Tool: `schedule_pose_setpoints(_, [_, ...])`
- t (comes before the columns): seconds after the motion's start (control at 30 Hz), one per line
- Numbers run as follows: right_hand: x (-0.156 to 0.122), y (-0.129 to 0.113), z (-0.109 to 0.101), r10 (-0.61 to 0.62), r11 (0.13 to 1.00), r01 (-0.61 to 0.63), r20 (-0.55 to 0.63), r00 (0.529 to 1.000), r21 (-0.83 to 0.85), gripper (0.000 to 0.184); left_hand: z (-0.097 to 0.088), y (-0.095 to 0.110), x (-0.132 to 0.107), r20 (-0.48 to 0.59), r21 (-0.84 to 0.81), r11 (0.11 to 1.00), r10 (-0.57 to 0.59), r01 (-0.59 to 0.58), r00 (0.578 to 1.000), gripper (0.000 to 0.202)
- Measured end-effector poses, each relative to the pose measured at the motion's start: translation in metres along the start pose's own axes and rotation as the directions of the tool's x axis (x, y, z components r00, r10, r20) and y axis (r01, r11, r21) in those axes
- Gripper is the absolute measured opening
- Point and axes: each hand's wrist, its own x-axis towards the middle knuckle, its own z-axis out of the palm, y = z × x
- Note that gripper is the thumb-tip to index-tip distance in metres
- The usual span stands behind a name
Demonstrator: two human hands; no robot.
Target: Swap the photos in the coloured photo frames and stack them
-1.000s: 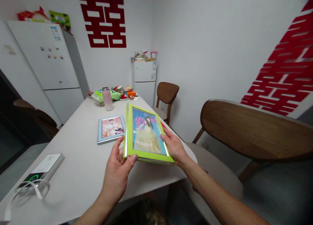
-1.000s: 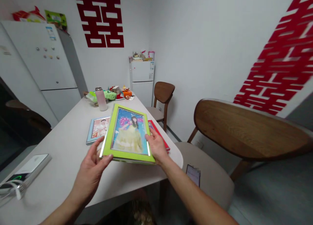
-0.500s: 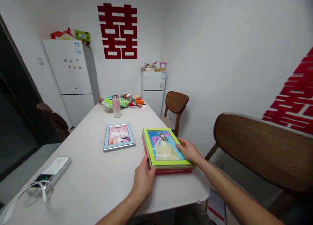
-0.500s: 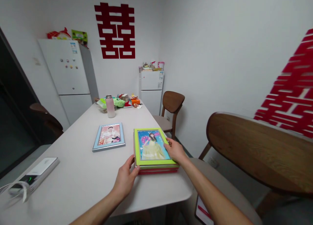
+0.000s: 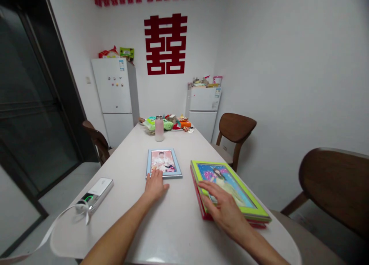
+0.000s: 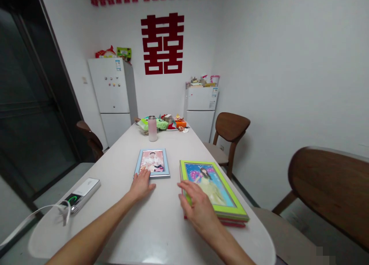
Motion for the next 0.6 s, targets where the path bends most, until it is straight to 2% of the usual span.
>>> schedule_pose_setpoints(0.07, [-0.006,-0.022,0.02,-0.098,0.994,0.094,0.07,0.993,0.062,0.034,-0.006,-0.007,-0.002,0.022,0.051,0.999,0.006,-0.007,1.0,0.037])
schedule_pose_setpoints(0.13, [-0.008,-0.032,0.04,-0.117,0.991,0.108,0.119,0.986,0.082,0.037,-0.01,-0.007,-0.013,0.043,0.091,0.996,0.022,-0.026,0.999,0.031])
schedule_pose_setpoints(0.3, [-0.009,-0.026,0.079,0.035,0.998,-0.026,0.157,0.987,-0.058,0.048,-0.024,0.006,-0.072,0.082,0.142,0.988,0.046,-0.058,0.996,0.026])
schedule_pose_setpoints(0.37, [-0.013,-0.021,0.087,0.056,0.996,-0.044,0.163,0.985,-0.071,0.049,-0.028,0.011,-0.101,0.091,0.141,0.988,0.043,-0.056,0.995,0.033])
schedule_pose_setpoints(0.47, [-0.022,-0.018,0.092,0.042,0.999,-0.043,0.128,0.991,0.001,0.049,-0.028,0.018,-0.134,0.145,0.077,0.989,0.113,-0.125,0.983,0.062])
schedule_pose_setpoints(0.53, [-0.028,-0.019,0.09,0.073,0.991,-0.083,0.1,0.992,0.102,0.049,-0.023,0.019,-0.146,0.197,0.032,0.982,0.178,-0.188,0.964,0.074])
schedule_pose_setpoints(0.6, [-0.032,-0.02,0.086,0.157,0.953,-0.177,0.098,0.983,0.247,0.051,-0.018,0.019,-0.153,0.214,0.013,0.977,0.205,-0.213,0.955,0.073])
